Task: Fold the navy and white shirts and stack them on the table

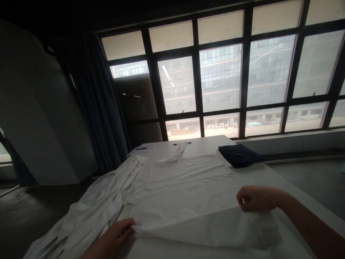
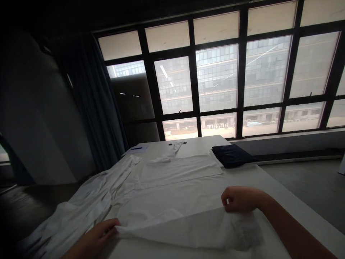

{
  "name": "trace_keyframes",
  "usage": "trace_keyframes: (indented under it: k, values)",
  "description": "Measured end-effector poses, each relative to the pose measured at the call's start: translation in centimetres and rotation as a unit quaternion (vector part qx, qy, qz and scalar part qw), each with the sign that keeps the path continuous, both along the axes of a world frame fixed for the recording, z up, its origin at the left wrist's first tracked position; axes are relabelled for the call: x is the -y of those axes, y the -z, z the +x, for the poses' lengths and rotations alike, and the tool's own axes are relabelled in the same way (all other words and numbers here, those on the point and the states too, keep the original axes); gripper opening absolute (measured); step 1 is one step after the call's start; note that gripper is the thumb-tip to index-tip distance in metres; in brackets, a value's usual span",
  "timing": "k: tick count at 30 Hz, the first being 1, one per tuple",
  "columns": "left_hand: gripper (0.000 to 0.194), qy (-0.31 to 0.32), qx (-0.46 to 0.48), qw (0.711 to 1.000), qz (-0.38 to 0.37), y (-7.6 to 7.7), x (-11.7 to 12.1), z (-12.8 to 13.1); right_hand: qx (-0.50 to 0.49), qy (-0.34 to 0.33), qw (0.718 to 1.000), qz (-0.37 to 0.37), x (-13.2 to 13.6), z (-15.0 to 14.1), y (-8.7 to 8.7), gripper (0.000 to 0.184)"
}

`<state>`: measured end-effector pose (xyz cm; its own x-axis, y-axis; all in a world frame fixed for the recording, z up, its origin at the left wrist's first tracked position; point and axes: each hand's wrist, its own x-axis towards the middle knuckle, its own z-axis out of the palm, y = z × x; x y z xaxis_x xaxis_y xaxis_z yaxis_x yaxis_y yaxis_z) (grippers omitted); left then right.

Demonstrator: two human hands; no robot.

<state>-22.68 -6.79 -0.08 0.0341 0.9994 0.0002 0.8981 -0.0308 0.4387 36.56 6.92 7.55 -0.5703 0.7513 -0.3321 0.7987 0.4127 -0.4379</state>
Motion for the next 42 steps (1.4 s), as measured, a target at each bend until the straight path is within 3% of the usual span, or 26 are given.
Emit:
trace_keyframes:
  k: [6,11,13,17,21,24,28,31,34,39,42]
  values:
    - [0.036,0.007,-0.003,1.000,-0.014,1.1,-0.6,-0.5,-0.037,0.111,0.989,0.088,-2.4,1.2,2.8,0.044]
    - [0.035,0.003,-0.018,1.000,-0.008,0.7,-0.5,-0.1,0.016,0.113,0.993,-0.034,-3.0,2.4,4.5,0.041]
    - [0.034,0.001,-0.019,1.000,-0.010,0.5,-0.4,0.0,0.032,0.106,0.993,-0.047,-3.1,3.2,4.9,0.034]
    - [0.030,0.000,-0.014,1.000,-0.020,0.4,-0.4,-0.1,-0.090,0.107,0.990,0.007,-4.1,4.3,5.0,0.035]
    - [0.027,0.000,-0.018,1.000,-0.020,0.1,-0.3,0.1,-0.234,0.185,0.952,0.059,-5.7,3.4,6.0,0.054]
    - [0.027,-0.002,-0.028,0.999,-0.018,-0.5,-0.2,0.6,-0.201,0.237,0.950,0.034,-6.3,2.8,7.6,0.061]
    - [0.019,-0.004,-0.046,0.999,0.008,-1.7,-0.1,1.4,-0.103,0.196,0.974,-0.048,-6.3,3.8,9.2,0.058]
    - [0.014,0.017,-0.068,0.994,0.080,-2.1,-0.2,3.2,-0.080,0.167,0.983,0.006,-6.2,4.2,9.2,0.044]
    - [0.011,0.098,-0.087,0.977,0.170,-1.8,-0.1,7.0,-0.073,0.153,0.983,0.071,-6.0,3.4,8.8,0.023]
    - [0.019,0.273,-0.141,0.916,0.258,-0.4,0.2,14.8,-0.208,0.188,0.959,0.032,-6.2,1.0,8.5,0.023]
    - [0.021,0.275,-0.166,0.903,0.284,0.5,-0.1,16.8,-0.271,0.213,0.937,0.053,-6.7,0.2,8.8,0.029]
